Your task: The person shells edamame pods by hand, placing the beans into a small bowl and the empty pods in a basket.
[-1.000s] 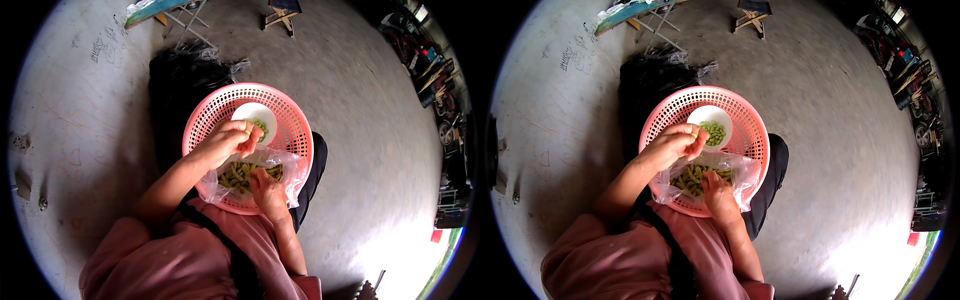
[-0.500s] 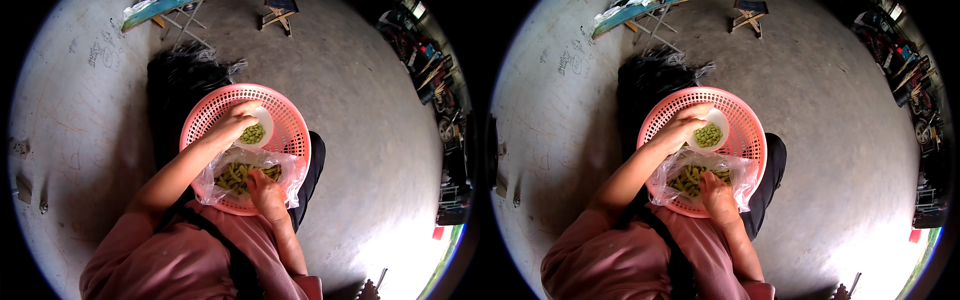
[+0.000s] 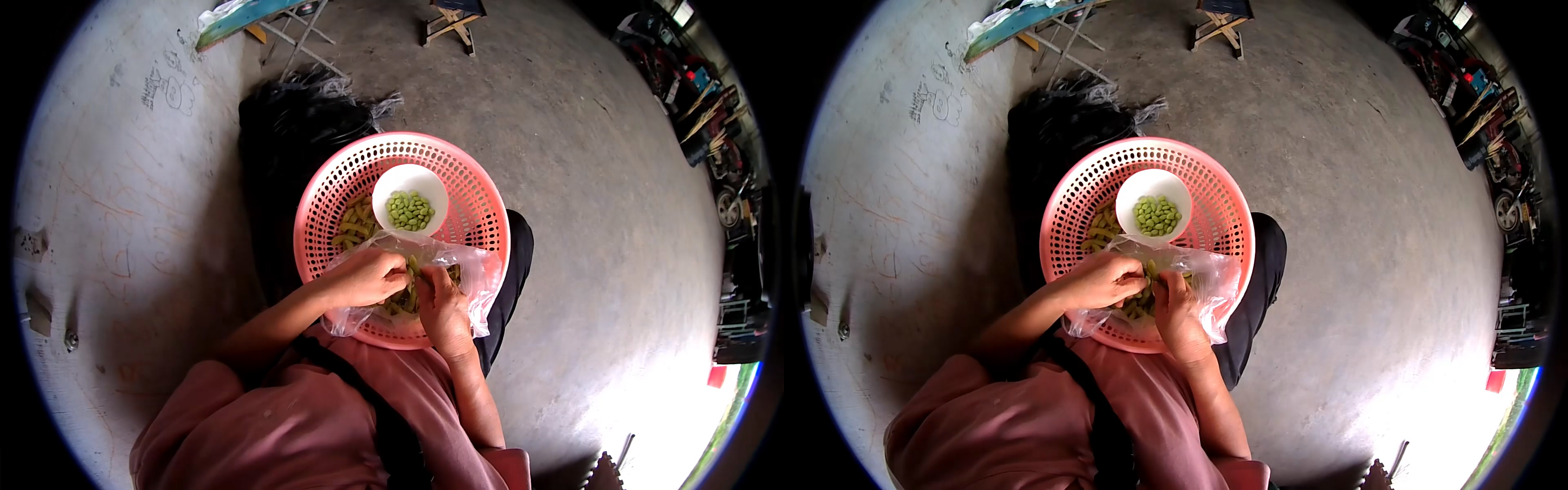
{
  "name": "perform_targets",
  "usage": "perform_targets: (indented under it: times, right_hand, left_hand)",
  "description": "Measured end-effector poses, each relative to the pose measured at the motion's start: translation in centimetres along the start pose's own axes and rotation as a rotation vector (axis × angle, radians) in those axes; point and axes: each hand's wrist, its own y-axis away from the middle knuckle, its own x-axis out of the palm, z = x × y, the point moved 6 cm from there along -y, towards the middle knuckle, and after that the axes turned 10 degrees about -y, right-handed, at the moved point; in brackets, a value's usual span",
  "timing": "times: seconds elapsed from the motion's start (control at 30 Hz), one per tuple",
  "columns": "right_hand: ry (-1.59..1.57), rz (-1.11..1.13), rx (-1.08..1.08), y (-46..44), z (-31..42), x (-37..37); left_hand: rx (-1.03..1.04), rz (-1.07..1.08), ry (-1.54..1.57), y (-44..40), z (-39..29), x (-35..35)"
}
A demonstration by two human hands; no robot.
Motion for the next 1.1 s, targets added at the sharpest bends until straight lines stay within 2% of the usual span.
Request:
perform_targets:
  times: [0.03, 0.37, 0.47, 0.57, 0.67, 0.77, 1.1]
  right_hand:
    - [0.004, 0.004, -0.003, 0.0, 0.1, 0.0]
    - [-0.057, 0.067, 0.032, -0.2, 0.3, 0.1]
    - [-0.063, 0.076, 0.033, -0.2, 0.6, 0.0]
    - [-0.083, 0.083, 0.032, -0.2, 0.7, -0.1]
    - [-0.112, 0.094, 0.048, -0.1, 0.7, 0.0]
    - [-0.160, 0.061, -0.023, -0.2, 0.4, 0.1]
    - [-0.160, 0.073, -0.008, -0.1, 0.4, 0.1]
  left_hand:
    - [-0.005, -0.005, -0.033, 0.0, 0.1, 0.2]
    - [-0.175, 0.183, 0.837, -0.3, 2.8, 3.3]
    - [-0.207, 0.267, 0.977, -0.4, 3.3, 3.8]
    - [-0.189, 0.210, 0.888, -0.4, 3.2, 4.1]
    - [-0.204, 0.228, 0.903, -0.2, 3.1, 4.1]
    - [-0.256, 0.251, 0.982, -0.1, 2.7, 3.8]
    - [-0.223, 0.215, 0.996, -0.3, 3.0, 3.8]
